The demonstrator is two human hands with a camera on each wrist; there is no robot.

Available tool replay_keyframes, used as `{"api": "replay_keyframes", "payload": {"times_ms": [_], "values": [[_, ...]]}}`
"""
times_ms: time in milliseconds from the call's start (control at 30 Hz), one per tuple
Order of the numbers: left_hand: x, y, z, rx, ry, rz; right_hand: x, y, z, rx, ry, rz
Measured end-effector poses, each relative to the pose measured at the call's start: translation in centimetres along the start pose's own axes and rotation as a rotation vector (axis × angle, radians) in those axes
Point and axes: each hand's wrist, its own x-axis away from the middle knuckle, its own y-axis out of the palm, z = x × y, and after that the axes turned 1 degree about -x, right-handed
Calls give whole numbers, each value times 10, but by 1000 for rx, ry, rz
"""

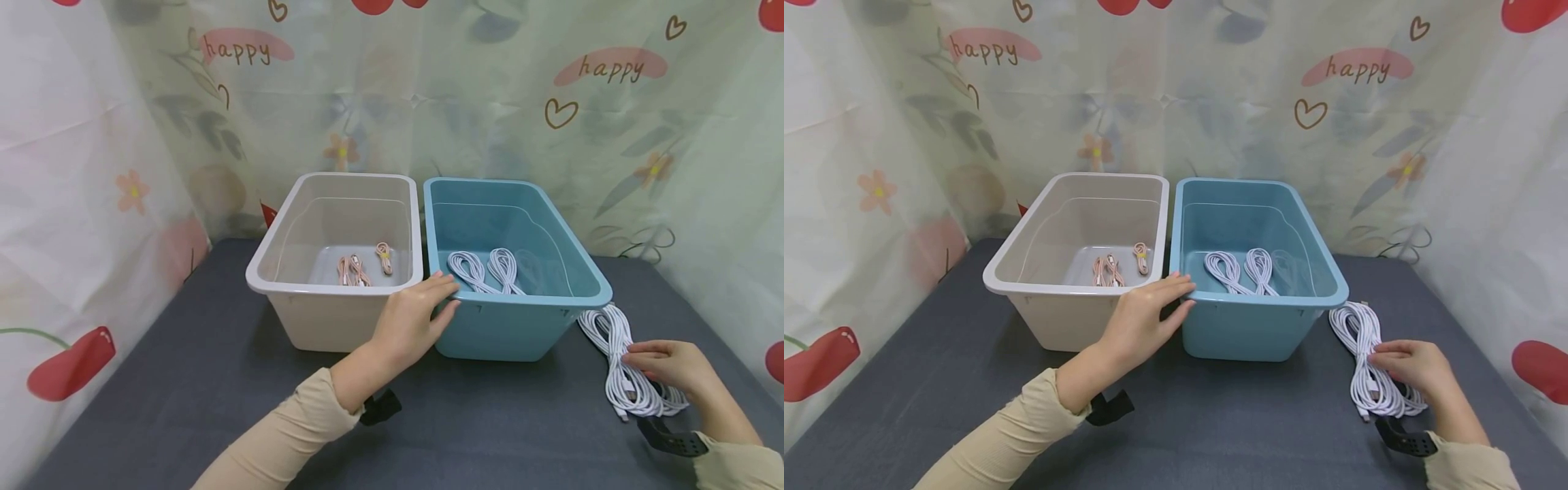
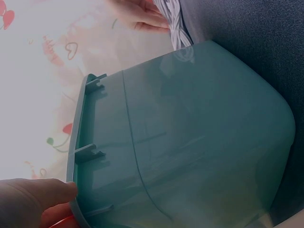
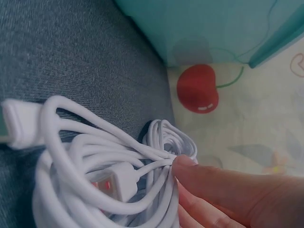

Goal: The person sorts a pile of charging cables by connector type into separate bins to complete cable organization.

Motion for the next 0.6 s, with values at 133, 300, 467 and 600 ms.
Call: {"api": "replay_keyframes", "payload": {"times_ms": [133,300,467,600], "values": [[0,0,0,2,-5,-4,-1,1,-1,10,13,14],[0,-1,0,5,-11,-8,0,1,-2,33,11,23],[0,-1,1,7,-14,-14,1,1,-4,13,13,30],[0,-1,1,3,-12,-15,1,0,-5,-4,25,29]]}}
